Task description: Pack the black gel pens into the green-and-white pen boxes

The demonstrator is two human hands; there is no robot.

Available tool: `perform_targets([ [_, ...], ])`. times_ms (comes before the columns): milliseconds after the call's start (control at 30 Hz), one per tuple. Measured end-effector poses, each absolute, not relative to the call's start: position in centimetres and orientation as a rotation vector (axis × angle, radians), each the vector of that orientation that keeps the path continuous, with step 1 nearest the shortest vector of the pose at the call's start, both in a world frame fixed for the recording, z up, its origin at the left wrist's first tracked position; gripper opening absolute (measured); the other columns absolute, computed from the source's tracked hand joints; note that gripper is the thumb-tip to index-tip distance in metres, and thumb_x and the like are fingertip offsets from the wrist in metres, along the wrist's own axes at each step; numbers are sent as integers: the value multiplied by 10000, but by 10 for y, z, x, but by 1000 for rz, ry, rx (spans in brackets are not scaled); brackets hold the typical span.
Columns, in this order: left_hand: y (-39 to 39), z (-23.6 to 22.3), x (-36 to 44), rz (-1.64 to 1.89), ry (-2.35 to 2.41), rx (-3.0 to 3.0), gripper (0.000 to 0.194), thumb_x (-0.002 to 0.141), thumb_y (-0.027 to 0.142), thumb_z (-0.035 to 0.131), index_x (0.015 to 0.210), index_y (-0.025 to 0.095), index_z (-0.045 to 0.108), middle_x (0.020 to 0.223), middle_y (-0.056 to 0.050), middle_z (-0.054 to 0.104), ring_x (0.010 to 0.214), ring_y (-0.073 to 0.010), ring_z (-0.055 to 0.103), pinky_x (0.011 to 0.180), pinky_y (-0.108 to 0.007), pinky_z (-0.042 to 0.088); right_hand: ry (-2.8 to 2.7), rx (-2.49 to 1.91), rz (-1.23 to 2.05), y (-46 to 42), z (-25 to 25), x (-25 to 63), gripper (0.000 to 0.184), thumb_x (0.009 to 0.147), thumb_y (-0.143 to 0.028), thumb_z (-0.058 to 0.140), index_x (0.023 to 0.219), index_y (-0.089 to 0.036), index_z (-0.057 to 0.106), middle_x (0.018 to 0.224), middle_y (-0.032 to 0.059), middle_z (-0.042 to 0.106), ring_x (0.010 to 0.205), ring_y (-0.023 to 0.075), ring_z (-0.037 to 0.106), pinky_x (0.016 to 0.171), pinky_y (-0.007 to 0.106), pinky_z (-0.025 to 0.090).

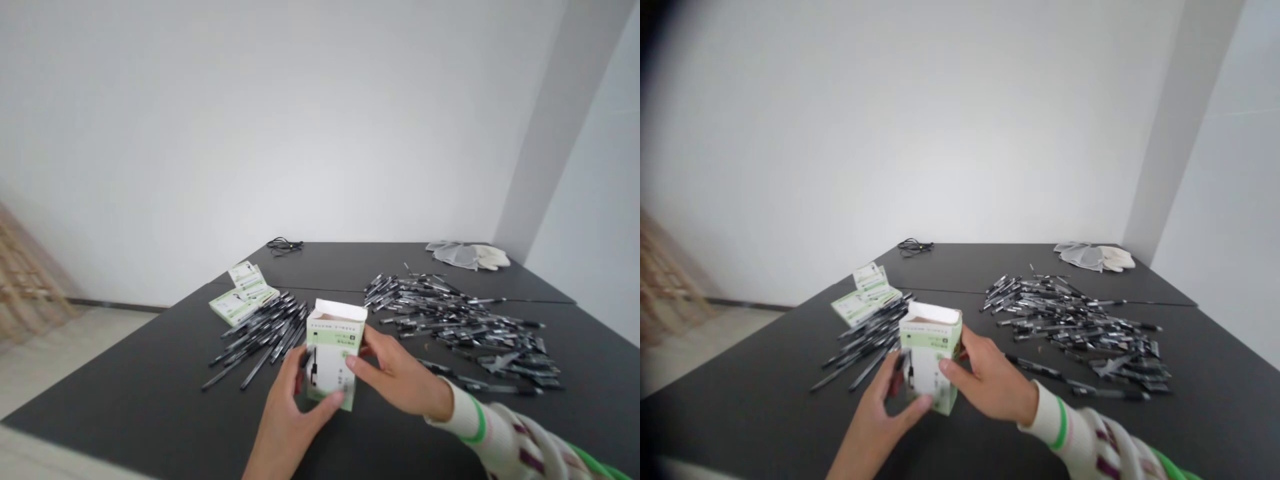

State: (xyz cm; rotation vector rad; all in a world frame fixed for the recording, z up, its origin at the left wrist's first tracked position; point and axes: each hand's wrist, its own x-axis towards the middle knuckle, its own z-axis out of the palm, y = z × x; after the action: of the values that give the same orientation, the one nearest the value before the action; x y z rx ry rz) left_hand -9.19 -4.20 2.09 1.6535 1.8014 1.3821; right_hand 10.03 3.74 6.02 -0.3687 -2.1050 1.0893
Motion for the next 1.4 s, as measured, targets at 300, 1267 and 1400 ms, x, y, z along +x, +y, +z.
perform_targets([
  [300, -22, 17, -92, 1408, 1402, 1511, 293, 800, 383, 671, 1029, 201, 660, 899, -21, 700, 813, -200, 650, 729, -291, 523, -2270, -257, 1068, 54, 52, 112, 369, 949, -225, 498, 1313, -179, 463, 1227, 98, 590, 1133, 214, 552, 1018, 397, 434],
  [1267, -23, 2, -84, 1418, 1782, 1883, 201, 849, 406, 626, 858, 208, 590, 774, 19, 552, 703, -160, 531, 633, -258, 422, -2161, -742, 477, 12, 142, 122, 103, 897, -175, 542, 811, -186, 598, 660, -46, 584, 579, 83, 527, 554, 186, 386],
  [1400, -23, 3, -85, 1423, 1743, 1907, 224, 838, 392, 643, 999, 237, 638, 968, -20, 614, 940, -205, 585, 836, -313, 463, -2229, -730, 345, 15, 159, 136, 82, 898, -189, 545, 848, -196, 610, 674, -23, 617, 583, 103, 555, 526, 199, 398],
])
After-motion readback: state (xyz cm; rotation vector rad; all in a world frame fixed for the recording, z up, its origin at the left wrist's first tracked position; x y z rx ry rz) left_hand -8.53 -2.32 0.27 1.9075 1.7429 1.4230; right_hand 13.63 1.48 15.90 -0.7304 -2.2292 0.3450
